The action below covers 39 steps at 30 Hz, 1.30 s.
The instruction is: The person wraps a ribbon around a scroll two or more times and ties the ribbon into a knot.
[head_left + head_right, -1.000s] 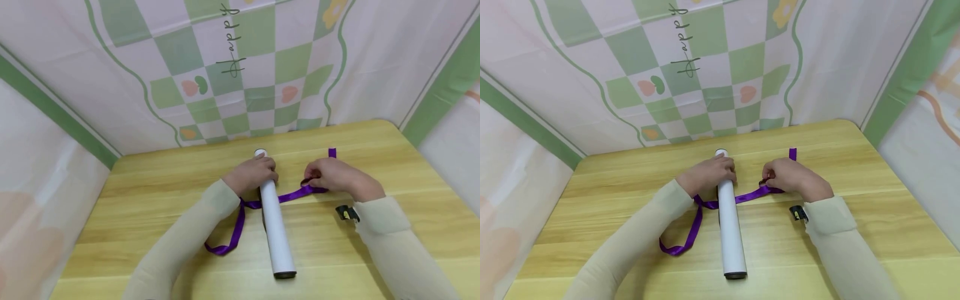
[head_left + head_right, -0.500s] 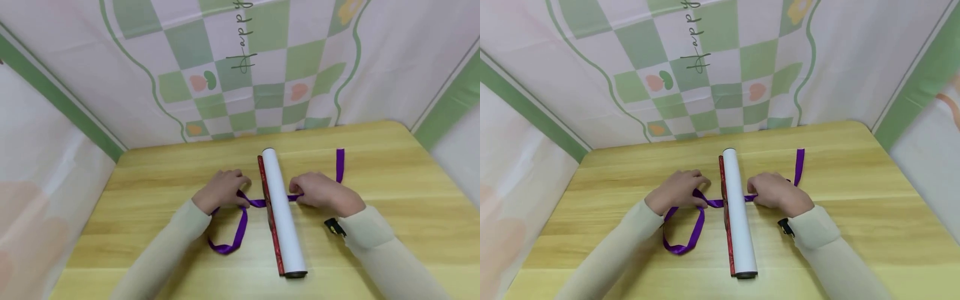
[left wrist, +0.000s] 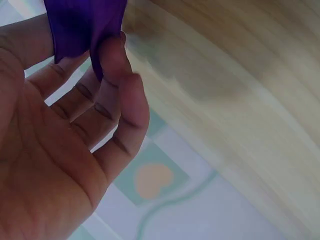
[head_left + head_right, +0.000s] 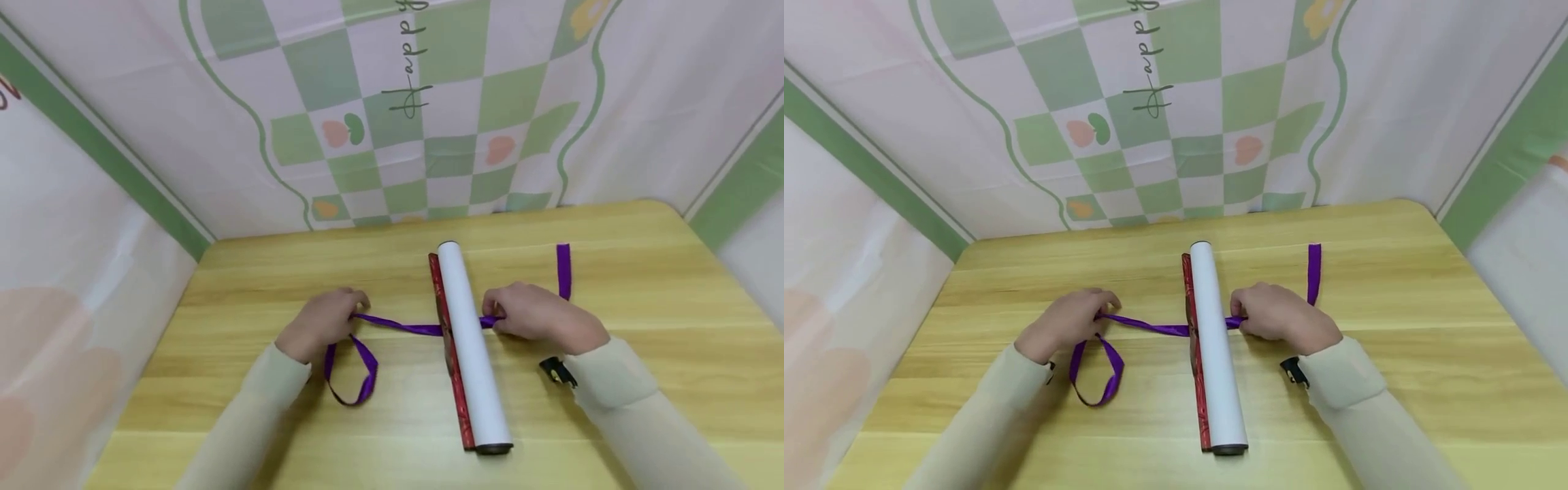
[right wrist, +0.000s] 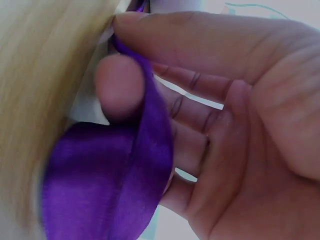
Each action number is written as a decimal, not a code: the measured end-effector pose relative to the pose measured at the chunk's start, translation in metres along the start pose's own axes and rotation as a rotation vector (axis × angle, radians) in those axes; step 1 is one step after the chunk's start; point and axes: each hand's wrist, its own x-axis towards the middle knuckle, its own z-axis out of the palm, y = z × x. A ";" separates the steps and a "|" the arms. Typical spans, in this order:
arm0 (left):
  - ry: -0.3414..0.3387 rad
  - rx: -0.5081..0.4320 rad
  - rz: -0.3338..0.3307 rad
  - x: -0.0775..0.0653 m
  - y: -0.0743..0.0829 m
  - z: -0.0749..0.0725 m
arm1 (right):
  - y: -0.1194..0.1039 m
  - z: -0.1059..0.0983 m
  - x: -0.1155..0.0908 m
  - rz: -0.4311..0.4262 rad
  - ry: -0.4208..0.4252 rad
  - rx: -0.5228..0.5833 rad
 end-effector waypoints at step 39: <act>0.111 0.110 -0.102 -0.009 0.003 0.007 | 0.023 -0.015 -0.012 -0.029 -0.034 0.055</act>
